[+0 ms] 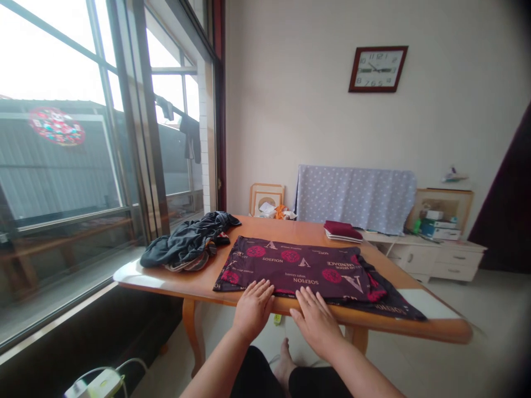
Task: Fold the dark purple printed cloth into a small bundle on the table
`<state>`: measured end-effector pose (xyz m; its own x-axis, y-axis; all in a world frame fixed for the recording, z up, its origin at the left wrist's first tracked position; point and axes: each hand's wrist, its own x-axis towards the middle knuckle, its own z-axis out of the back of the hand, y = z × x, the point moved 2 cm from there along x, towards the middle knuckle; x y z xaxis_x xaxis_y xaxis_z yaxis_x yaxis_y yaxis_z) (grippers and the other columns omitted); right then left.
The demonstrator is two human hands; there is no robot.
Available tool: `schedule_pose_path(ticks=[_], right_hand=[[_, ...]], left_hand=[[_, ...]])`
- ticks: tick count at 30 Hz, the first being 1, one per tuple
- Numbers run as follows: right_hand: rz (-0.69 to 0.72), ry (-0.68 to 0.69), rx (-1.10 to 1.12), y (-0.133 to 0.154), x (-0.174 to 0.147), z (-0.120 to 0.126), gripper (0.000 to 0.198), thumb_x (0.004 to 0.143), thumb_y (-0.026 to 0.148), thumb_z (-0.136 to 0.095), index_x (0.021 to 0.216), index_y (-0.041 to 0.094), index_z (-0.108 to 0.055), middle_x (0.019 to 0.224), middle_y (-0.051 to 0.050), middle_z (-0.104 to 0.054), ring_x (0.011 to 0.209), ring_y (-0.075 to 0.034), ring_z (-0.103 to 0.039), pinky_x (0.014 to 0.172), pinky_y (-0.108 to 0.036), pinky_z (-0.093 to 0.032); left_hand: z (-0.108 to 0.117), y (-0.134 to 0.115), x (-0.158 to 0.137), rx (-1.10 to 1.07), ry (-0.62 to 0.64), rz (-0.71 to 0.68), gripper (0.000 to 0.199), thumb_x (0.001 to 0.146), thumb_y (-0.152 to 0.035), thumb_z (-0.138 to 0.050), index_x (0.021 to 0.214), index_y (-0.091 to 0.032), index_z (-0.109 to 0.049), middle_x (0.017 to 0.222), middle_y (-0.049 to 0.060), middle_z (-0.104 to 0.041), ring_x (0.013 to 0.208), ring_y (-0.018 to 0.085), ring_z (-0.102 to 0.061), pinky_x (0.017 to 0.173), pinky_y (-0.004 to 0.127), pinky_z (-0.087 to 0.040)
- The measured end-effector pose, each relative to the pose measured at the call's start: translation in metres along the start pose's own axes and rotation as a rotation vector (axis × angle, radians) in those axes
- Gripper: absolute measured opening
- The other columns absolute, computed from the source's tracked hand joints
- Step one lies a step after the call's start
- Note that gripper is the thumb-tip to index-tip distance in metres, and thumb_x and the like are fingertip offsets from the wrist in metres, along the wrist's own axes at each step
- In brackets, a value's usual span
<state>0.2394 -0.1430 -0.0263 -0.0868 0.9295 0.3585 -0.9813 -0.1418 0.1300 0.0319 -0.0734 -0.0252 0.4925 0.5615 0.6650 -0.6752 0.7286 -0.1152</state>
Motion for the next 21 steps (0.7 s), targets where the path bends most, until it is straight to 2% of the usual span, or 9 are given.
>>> schedule_pose_path(ticks=[4, 12, 16, 21], right_hand=[[0.01, 0.019, -0.017, -0.002, -0.009, -0.01, 0.071, 0.101, 0.058, -0.03, 0.157, 0.015, -0.034, 0.162, -0.01, -0.029, 0.152, -0.026, -0.025, 0.125, -0.049, -0.017], [-0.009, 0.022, -0.025, 0.0, -0.009, -0.008, 0.07, 0.101, 0.055, -0.031, 0.158, 0.015, -0.03, 0.164, -0.009, -0.025, 0.153, -0.025, -0.02, 0.126, -0.047, -0.015], [-0.017, 0.021, -0.011, 0.001, -0.009, -0.008, 0.069, 0.101, 0.054, -0.032, 0.158, 0.016, -0.029, 0.164, -0.009, -0.025, 0.153, -0.025, -0.021, 0.126, -0.048, -0.015], [-0.01, -0.006, 0.006, 0.001, -0.01, -0.008, 0.068, 0.101, 0.053, -0.034, 0.158, 0.016, -0.03, 0.164, -0.009, -0.024, 0.153, -0.025, -0.021, 0.125, -0.049, -0.016]], left_hand=[[0.004, 0.002, -0.001, -0.006, 0.022, -0.007, 0.038, 0.101, -0.035, -0.046, 0.134, -0.029, -0.063, 0.14, 0.004, -0.063, 0.136, 0.023, -0.053, 0.116, 0.049, -0.041], [0.016, 0.023, -0.011, 0.039, -0.011, 0.073, 0.035, 0.101, -0.037, -0.045, 0.129, -0.03, -0.066, 0.136, 0.003, -0.066, 0.133, 0.024, -0.056, 0.118, 0.052, -0.036], [0.025, 0.04, -0.014, 0.089, -0.082, 0.163, 0.034, 0.101, -0.038, -0.046, 0.121, -0.027, -0.07, 0.133, 0.004, -0.068, 0.128, 0.024, -0.06, 0.119, 0.051, -0.033], [0.03, 0.063, -0.017, 0.189, -0.131, 0.287, 0.039, 0.099, -0.042, -0.047, 0.129, -0.027, -0.066, 0.142, 0.007, -0.061, 0.137, 0.026, -0.051, 0.119, 0.048, -0.032]])
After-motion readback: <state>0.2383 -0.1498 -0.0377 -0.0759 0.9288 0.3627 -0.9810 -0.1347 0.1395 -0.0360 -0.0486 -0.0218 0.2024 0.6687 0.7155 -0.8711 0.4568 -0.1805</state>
